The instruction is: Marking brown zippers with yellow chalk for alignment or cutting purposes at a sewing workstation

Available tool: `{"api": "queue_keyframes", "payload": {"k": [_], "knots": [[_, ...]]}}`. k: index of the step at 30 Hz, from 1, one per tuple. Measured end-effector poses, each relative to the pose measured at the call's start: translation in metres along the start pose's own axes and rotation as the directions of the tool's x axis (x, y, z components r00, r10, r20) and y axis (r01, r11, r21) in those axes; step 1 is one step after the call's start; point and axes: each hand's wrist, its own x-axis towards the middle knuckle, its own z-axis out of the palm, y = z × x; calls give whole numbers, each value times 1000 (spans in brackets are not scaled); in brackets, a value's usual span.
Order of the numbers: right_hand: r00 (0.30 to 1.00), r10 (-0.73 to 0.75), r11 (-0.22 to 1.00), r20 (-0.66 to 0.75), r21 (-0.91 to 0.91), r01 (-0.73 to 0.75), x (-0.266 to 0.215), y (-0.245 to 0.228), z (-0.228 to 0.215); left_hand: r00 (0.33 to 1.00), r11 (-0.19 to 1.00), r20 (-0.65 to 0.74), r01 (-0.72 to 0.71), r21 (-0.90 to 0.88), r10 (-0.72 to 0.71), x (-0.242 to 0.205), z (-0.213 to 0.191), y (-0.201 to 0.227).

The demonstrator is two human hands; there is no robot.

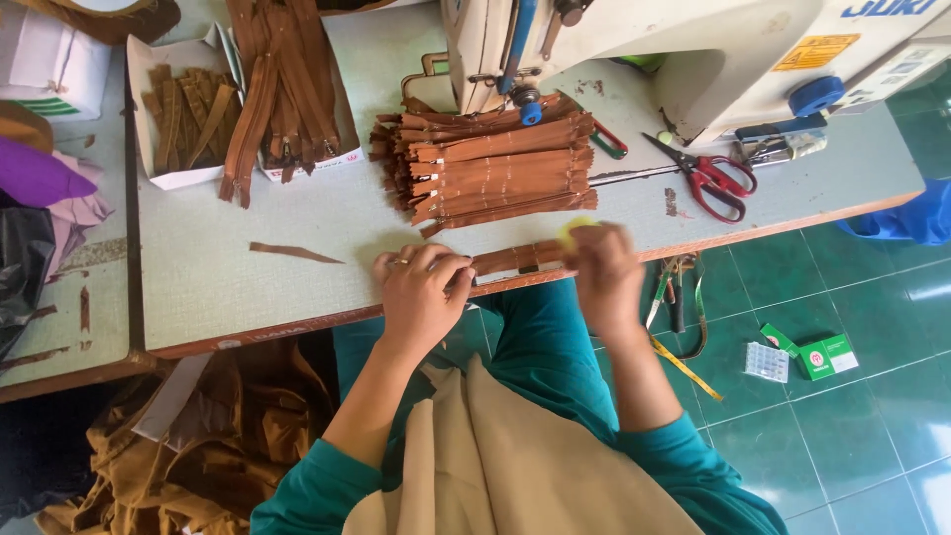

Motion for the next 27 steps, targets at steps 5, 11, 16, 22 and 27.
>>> {"api": "queue_keyframes", "payload": {"k": [5,11,16,22,27], "knots": [[1000,-1,999,27,-50,3,14,30,-39,993,997,96,75,1,-75,-4,5,-4],[985,22,993,173,-121,-1,15,30,-38,991,996,97,90,11,-90,-8,12,-9],[989,31,996,141,-92,-19,11,49,-26,986,995,138,96,-2,-95,-10,18,-15],[999,54,993,5,109,-54,44,52,-7,982,980,115,162,-115,-149,42,-2,-19],[997,26,975,-71,221,-9,95,56,25,993,993,27,118,-21,-118,99,11,-54]]}}
